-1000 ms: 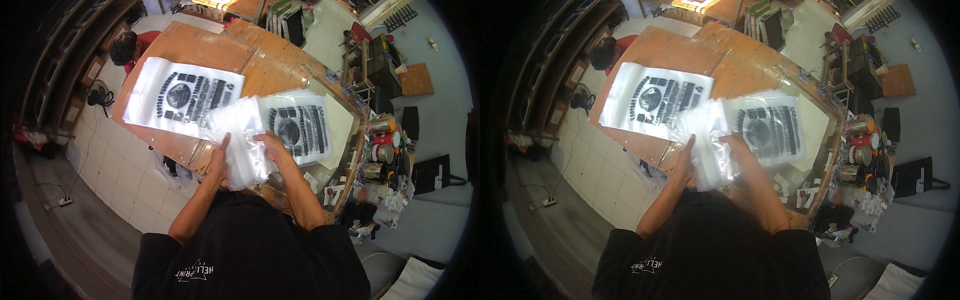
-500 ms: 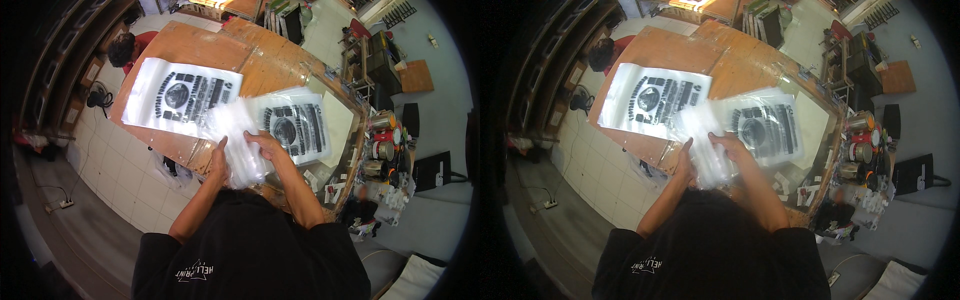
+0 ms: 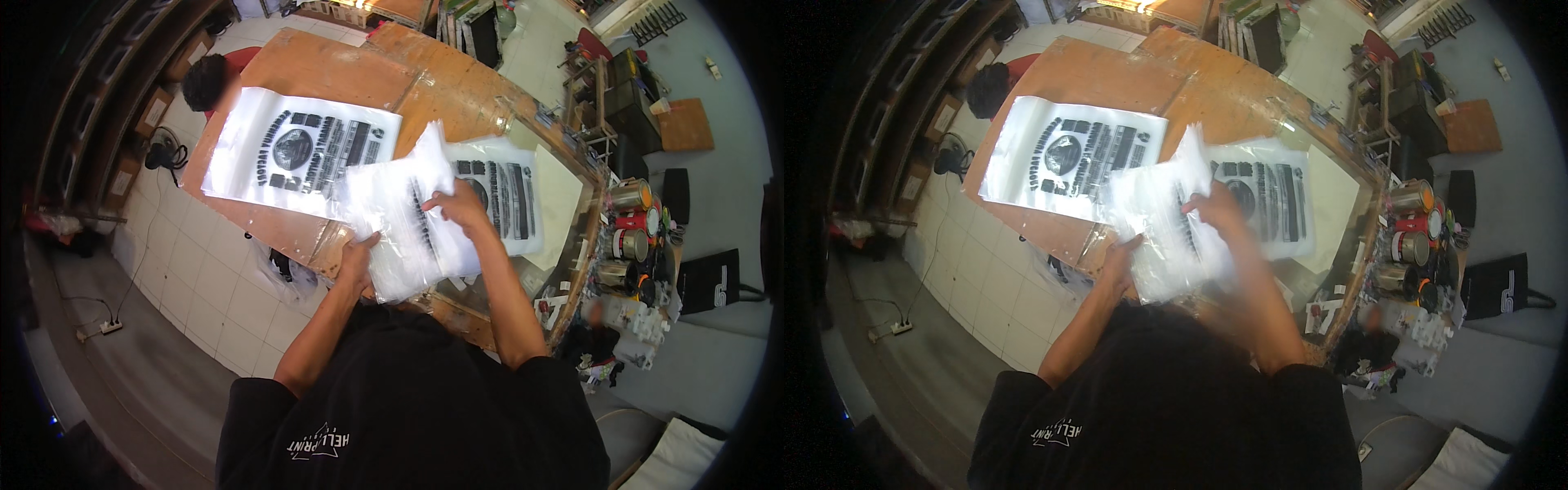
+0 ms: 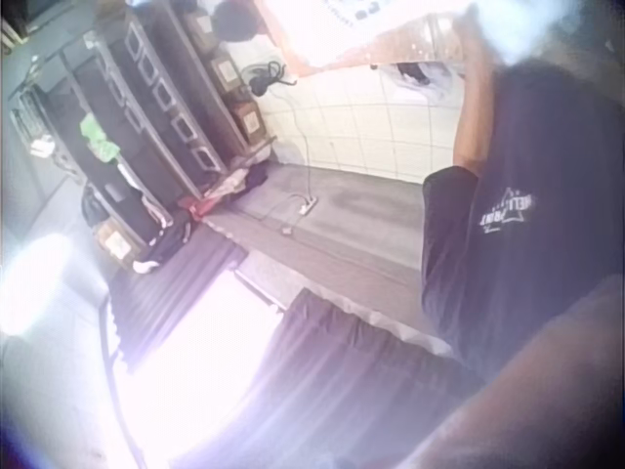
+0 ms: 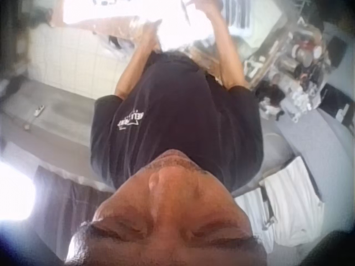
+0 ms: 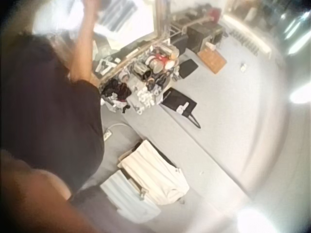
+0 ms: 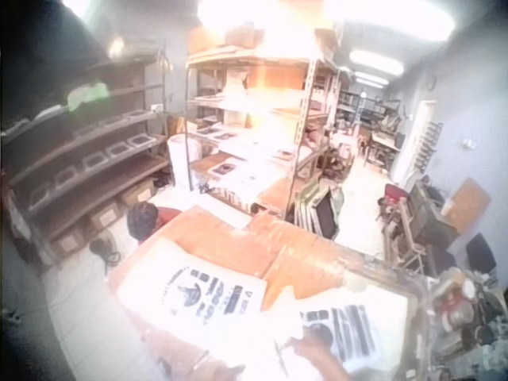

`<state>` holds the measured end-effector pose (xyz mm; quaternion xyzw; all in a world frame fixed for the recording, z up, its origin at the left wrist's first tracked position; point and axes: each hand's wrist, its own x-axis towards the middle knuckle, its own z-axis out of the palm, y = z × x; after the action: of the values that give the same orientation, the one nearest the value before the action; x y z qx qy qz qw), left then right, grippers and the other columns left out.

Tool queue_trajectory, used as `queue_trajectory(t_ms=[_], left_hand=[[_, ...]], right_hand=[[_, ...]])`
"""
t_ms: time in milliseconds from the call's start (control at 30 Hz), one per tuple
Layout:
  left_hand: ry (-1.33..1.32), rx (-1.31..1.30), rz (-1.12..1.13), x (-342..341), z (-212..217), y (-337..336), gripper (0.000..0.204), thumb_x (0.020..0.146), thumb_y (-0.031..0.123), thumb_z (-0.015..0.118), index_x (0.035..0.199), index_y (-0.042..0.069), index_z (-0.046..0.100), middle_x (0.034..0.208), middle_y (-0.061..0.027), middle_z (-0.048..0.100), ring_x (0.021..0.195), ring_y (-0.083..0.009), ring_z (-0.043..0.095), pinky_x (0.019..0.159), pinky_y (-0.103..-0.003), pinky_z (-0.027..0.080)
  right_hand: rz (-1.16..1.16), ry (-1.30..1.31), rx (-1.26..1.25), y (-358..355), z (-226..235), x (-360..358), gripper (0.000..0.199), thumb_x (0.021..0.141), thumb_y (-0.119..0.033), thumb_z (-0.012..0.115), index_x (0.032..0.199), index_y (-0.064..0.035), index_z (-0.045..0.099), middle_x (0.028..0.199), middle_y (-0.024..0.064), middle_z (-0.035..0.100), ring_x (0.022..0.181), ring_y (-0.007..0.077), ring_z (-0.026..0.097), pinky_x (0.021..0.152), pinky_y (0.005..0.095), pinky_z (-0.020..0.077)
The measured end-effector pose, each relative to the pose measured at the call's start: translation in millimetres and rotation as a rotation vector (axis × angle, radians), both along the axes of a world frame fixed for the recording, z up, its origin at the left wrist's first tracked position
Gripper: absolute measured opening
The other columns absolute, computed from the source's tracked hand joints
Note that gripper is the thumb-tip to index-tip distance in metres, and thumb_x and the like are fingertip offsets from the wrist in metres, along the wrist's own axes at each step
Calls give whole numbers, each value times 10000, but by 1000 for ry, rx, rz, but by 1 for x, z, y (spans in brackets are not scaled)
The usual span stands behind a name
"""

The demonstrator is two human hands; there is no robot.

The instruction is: The person picks up a stack of printed plastic bags from a shelf, brings them to a work table, flips through the stack to check them, and then places the entire stack into a larger clear plastic bag.

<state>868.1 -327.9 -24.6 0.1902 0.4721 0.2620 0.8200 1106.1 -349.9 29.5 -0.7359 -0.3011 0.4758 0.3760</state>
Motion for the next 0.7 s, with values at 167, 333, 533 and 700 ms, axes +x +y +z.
queue_trajectory(t_ms=[167, 333, 533, 700], left_hand=[[-87, -82, -27, -5, 2, 0, 337, 949, 91, 581, 1220, -106, 543, 1095, -176, 641, 933, -281, 675, 825, -411, 582], [-136, -91, -53, -13, -6, 0, 317, 964, 110, 547, 1203, -98, 550, 1142, -184, 622, 991, -269, 654, 910, -379, 542], [-189, -229, -78, -16, 7, 9, 366, 945, 71, 541, 1253, -124, 510, 1174, -211, 609, 1061, -310, 634, 945, -437, 532], [-110, -150, -85, -18, -8, 9, 379, 936, 77, 536, 1276, -89, 500, 1185, -200, 601, 1069, -309, 629, 965, -432, 522]], right_hand=[[163, -528, -344, 9, -19, -84, 476, 888, -246, 643, 1235, 25, 463, 1134, 287, 640, 1021, 442, 644, 889, 488, 506], [61, -245, -88, -7, -52, -91, 571, 793, -330, 756, 1156, 4, 468, 1092, 274, 651, 1023, 416, 651, 890, 465, 505], [190, -311, -149, -4, 1, -98, 689, 724, -220, 834, 1233, 76, 476, 1104, 233, 655, 1073, 337, 648, 913, 375, 516], [20, 239, 110, -10, -37, -71, 543, 774, -93, 784, 1219, 90, 531, 1079, 188, 668, 1006, 306, 676, 893, 394, 531]])
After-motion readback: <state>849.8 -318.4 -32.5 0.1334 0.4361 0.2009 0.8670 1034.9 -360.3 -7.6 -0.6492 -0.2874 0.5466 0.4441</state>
